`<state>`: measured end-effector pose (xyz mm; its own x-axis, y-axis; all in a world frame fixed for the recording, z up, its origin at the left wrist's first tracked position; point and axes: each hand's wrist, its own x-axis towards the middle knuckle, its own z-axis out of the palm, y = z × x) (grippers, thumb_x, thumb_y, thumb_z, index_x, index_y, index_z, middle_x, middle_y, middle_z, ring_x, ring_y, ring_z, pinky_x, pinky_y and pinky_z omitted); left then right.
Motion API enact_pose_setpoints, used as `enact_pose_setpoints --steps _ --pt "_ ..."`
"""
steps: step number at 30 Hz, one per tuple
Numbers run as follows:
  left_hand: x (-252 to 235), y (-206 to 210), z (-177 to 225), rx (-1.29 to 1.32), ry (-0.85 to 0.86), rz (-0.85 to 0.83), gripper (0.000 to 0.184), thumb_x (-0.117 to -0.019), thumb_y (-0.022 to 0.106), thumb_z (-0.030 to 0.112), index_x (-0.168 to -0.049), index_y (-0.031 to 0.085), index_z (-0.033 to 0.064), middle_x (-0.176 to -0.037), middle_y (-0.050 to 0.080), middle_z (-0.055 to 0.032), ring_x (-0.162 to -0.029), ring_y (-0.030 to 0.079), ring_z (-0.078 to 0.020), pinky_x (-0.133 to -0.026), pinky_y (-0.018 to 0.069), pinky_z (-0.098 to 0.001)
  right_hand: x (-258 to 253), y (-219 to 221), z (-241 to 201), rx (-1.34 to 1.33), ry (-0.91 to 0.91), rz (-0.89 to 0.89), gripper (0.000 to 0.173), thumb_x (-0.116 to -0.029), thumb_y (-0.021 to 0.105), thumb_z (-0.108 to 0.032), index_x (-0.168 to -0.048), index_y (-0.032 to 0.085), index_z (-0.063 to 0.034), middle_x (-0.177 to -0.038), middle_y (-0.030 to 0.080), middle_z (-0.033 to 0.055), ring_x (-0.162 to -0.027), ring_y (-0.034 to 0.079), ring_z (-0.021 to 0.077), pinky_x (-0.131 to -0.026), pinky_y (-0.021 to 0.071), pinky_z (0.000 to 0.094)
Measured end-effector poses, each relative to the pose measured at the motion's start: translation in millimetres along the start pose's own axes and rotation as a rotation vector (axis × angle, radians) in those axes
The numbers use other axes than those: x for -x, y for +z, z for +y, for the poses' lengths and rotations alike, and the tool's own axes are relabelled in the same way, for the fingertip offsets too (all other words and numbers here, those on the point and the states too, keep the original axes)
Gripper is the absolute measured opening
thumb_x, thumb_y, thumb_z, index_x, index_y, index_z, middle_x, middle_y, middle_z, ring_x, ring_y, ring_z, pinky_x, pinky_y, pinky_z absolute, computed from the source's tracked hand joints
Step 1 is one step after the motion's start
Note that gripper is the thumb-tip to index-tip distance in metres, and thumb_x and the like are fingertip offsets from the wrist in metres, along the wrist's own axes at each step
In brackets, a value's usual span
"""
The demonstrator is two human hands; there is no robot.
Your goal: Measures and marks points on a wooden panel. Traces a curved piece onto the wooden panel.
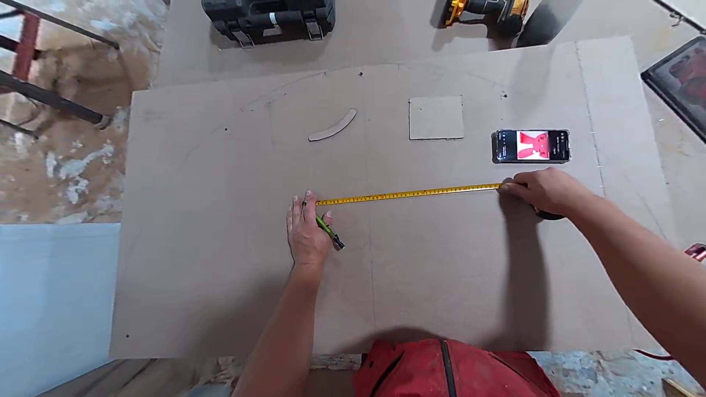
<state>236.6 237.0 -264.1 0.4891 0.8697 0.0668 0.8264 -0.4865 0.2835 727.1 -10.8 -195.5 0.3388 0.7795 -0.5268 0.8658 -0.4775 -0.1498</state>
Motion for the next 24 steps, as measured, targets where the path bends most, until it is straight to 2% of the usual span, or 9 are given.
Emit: enact_pose_setpoints --steps 4,8,14,20,24 --pt "-4 1 1 -0.048 0.011 0.013 0.063 -0.1056 0.037 0.052 -0.156 0.042 0.015 -0.164 0.038 -0.0069 -0.155 0.029 -0.0291 -0.127 0.0207 -0.0515 -6 2 -2 0.021 -0.003 -0.023 0.048 -0.1041 0.049 -0.055 -0.092 0.072 -0.0147 -0.081 0.07 0.0113 -0.082 0.07 0.0345 -0.071 0.0541 0.0614" --pt "-5 3 0 -0.055 0.031 0.034 0.062 -0.1055 0.037 0.051 -0.156 0.04 0.0152 -0.165 0.036 -0.0051 -0.155 0.029 -0.0277 -0.126 0.0214 -0.0508 -10 -1 0 0.032 -0.029 -0.051 0.048 -0.1044 0.048 -0.055 -0.089 0.071 -0.0158 -0.079 0.069 0.0093 -0.08 0.069 0.0318 -0.071 0.0537 0.0586" --pt "-5 4 -2 -0.06 0.068 0.044 0.062 -0.106 0.038 0.05 -0.156 0.041 0.0135 -0.164 0.039 -0.0086 -0.153 0.032 -0.0307 -0.126 0.0225 -0.0524 -12 -8 -1 0.035 -0.049 -0.098 0.045 -0.1051 0.049 -0.053 -0.092 0.074 -0.0169 -0.083 0.071 0.0086 -0.085 0.07 0.0299 -0.076 0.0532 0.058" --pt "-6 3 -3 -0.051 0.067 0.002 0.062 -0.1061 0.037 0.051 -0.157 0.041 0.0159 -0.165 0.038 -0.005 -0.156 0.027 -0.0279 -0.128 0.0185 -0.0496 -19 -13 -6 0.053 -0.007 -0.15 0.06 -0.1003 0.045 -0.066 -0.087 0.074 -0.0159 -0.079 0.07 0.0089 -0.082 0.07 0.0295 -0.074 0.0538 0.0572" --pt "-5 3 -4 -0.032 0.082 -0.004 0.06 -0.1064 0.04 0.049 -0.155 0.043 0.0139 -0.165 0.038 -0.0047 -0.156 0.027 -0.0269 -0.128 0.0189 -0.0479 -23 -19 -9 0.067 -0.012 -0.208 0.059 -0.1016 0.047 -0.062 -0.081 0.072 -0.0134 -0.075 0.068 0.0091 -0.078 0.068 0.0289 -0.075 0.0527 0.0569"
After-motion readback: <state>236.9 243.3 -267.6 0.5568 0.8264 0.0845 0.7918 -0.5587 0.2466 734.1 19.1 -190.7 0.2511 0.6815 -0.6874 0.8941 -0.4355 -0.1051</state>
